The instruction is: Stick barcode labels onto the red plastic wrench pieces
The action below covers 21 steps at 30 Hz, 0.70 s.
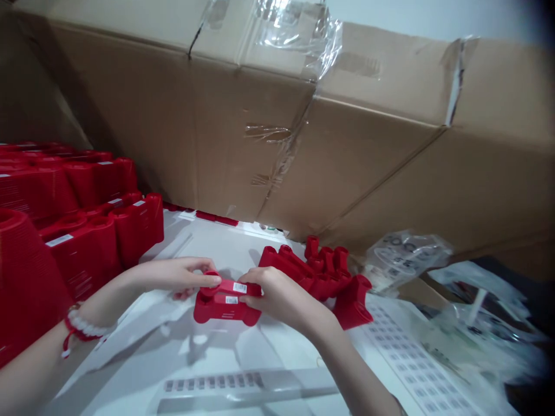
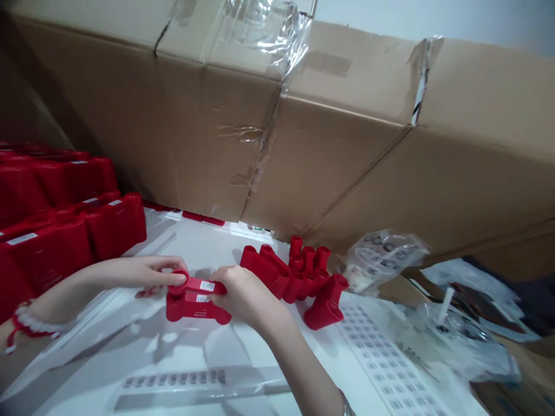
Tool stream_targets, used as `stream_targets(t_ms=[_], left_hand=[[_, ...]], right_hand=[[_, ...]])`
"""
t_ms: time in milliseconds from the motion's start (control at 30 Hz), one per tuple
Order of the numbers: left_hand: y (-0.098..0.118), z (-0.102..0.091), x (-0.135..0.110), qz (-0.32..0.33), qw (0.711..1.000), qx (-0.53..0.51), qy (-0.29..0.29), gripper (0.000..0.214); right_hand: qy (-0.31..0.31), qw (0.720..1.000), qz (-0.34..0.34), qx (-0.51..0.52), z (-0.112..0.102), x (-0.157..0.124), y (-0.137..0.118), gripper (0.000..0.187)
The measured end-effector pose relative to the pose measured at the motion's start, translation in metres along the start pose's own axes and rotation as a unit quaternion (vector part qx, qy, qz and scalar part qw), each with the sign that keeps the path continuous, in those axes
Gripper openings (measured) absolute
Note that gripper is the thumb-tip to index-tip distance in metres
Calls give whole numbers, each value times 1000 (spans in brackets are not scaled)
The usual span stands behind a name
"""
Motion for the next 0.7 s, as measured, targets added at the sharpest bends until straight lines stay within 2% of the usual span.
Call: stream_targets(t_ms=[133, 333, 467, 533, 633, 700], left_hand=[[-4, -4, -5, -28, 994, 90, 63, 51], [-13, 7, -3, -30, 975, 201, 86, 54], [-14, 18, 3, -10, 965, 245, 88, 34], [-14, 22, 4, -5, 961, 263, 90, 24], [-13, 25, 3, -5, 956, 278, 91, 23], [-13, 27, 2, -3, 956, 281, 85, 27]], right_hand=[[-14, 999, 4, 32, 7, 6, 10, 19], [-9, 998, 21, 59, 19, 10, 22, 15], [-9, 997, 37, 62, 24, 10, 24, 15], [-5, 997, 49, 59, 19, 7, 22, 22], [18, 995, 83, 51, -1, -8, 20, 37], [39, 992, 112, 41, -16, -27, 24, 28]])
Point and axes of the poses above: each hand's wrist, its own x-axis towards the middle knuckle, its own z-axis out of the palm, y = z × x, the point moved 1 cm from there along x, towards the middle knuckle, and after that the axes turned 4 degrees about z, right-handed, at the moved point
